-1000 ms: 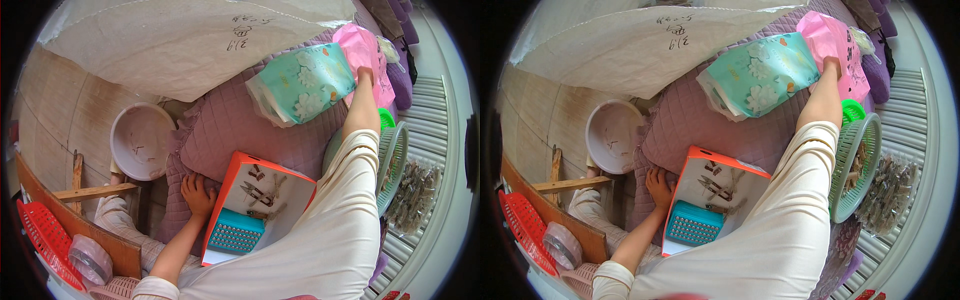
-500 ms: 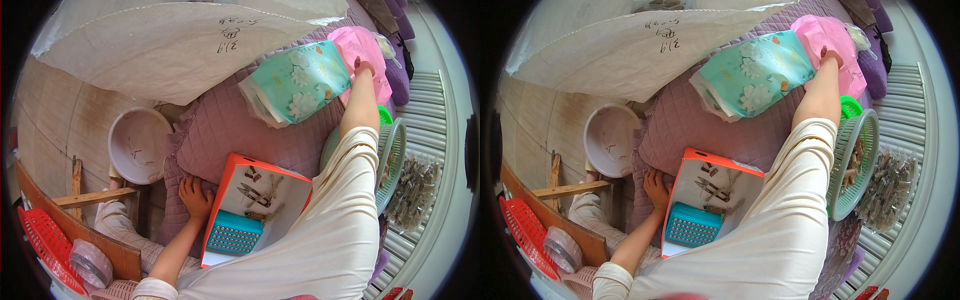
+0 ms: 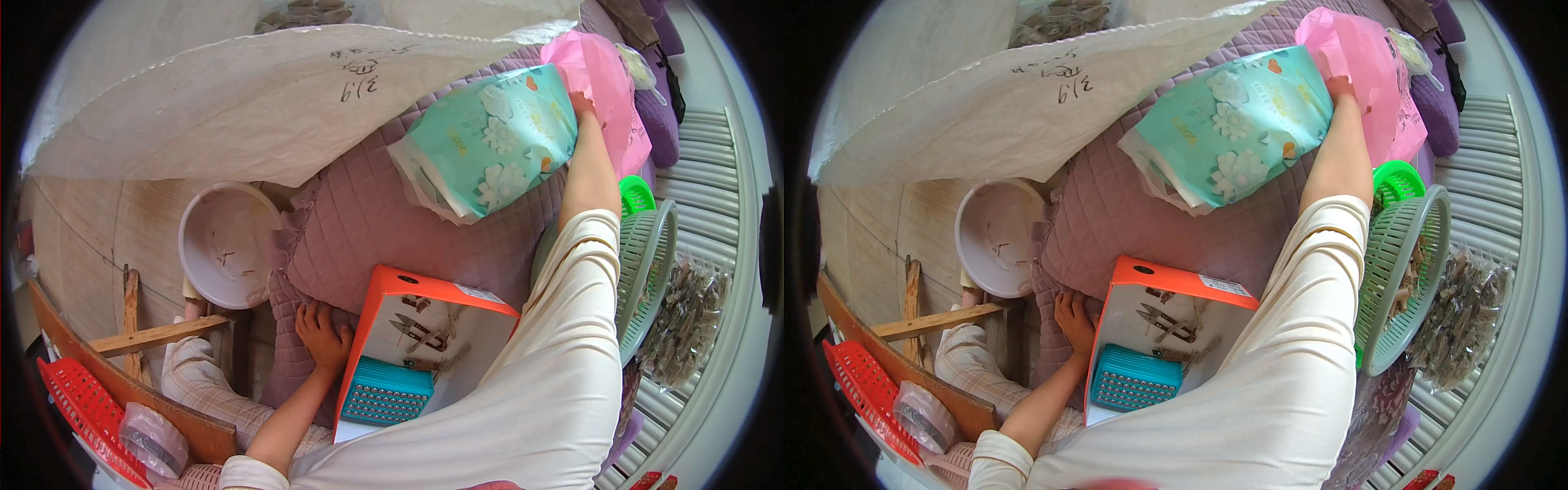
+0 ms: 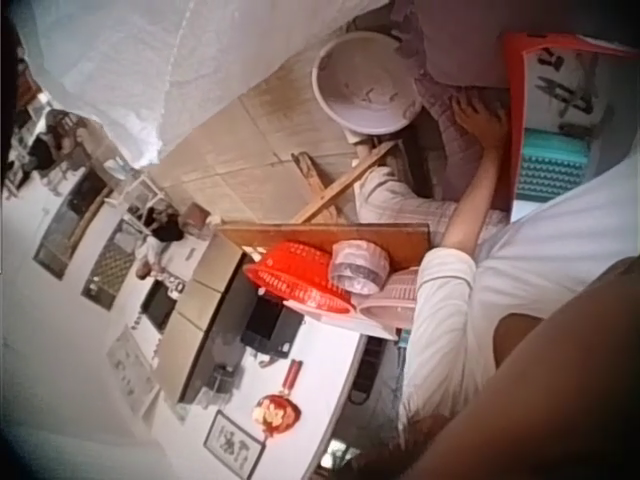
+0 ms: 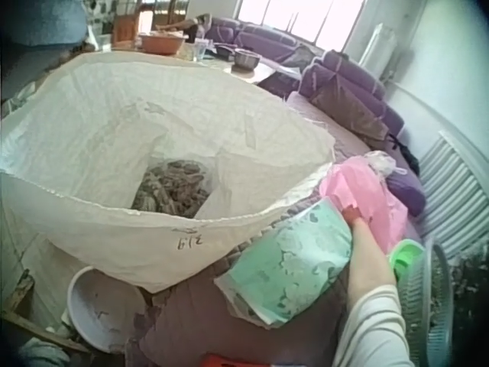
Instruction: The person places small cylindrical parts into individual plastic bags by hand, then places the filled small plastic bags into a larger plastic bag.
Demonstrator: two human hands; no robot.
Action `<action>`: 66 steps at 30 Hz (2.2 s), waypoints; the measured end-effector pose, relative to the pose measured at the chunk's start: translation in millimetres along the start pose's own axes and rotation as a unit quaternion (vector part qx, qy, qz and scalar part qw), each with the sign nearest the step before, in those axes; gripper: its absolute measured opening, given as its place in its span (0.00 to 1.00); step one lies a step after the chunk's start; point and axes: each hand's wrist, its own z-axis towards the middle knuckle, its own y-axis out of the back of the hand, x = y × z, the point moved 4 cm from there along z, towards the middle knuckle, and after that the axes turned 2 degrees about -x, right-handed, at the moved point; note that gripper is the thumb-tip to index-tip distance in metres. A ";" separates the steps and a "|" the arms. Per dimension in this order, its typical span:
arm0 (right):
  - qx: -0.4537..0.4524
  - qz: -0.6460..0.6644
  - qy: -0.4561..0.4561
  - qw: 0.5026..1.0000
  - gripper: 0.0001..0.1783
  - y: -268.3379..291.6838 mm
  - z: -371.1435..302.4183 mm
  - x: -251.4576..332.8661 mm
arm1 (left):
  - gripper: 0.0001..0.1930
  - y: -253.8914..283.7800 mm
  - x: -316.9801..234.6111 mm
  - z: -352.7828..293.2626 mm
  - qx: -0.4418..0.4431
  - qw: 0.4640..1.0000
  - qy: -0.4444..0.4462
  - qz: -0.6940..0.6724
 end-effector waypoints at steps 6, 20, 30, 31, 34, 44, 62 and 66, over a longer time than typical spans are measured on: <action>0.043 -0.089 0.057 0.994 0.23 25.0 6.3 -4.9 | 0.26 -2.3 -1.5 1.3 -0.005 1.000 -0.007 -0.003; -0.125 0.008 -0.001 0.992 0.14 66.1 27.2 -42.2 | 0.26 -2.4 2.5 -0.7 0.000 1.000 0.003 -0.002; -0.238 0.077 -0.053 0.967 0.07 81.7 63.3 -36.4 | 0.26 -5.5 1.1 -0.6 -0.008 1.000 -0.003 -0.001; -0.249 0.084 -0.059 0.963 0.07 83.1 61.0 -37.2 | 0.26 -6.8 1.5 -0.2 -0.008 1.000 -0.004 -0.002; -0.082 0.188 -0.068 0.976 0.07 94.3 59.0 -23.7 | 0.26 -7.6 1.5 -0.1 -0.016 1.000 -0.016 -0.012; 0.148 0.585 0.051 0.796 0.04 137.5 6.1 -2.9 | 0.26 -7.2 0.5 0.0 -0.012 1.000 -0.013 -0.007; 0.048 0.785 -0.178 0.592 0.07 98.1 -4.6 0.4 | 0.26 -4.7 0.8 0.3 -0.018 1.000 -0.010 -0.006; 0.058 0.864 -0.268 0.423 0.08 84.1 -7.5 0.0 | 0.26 -1.9 0.3 1.0 -0.016 1.000 -0.009 0.001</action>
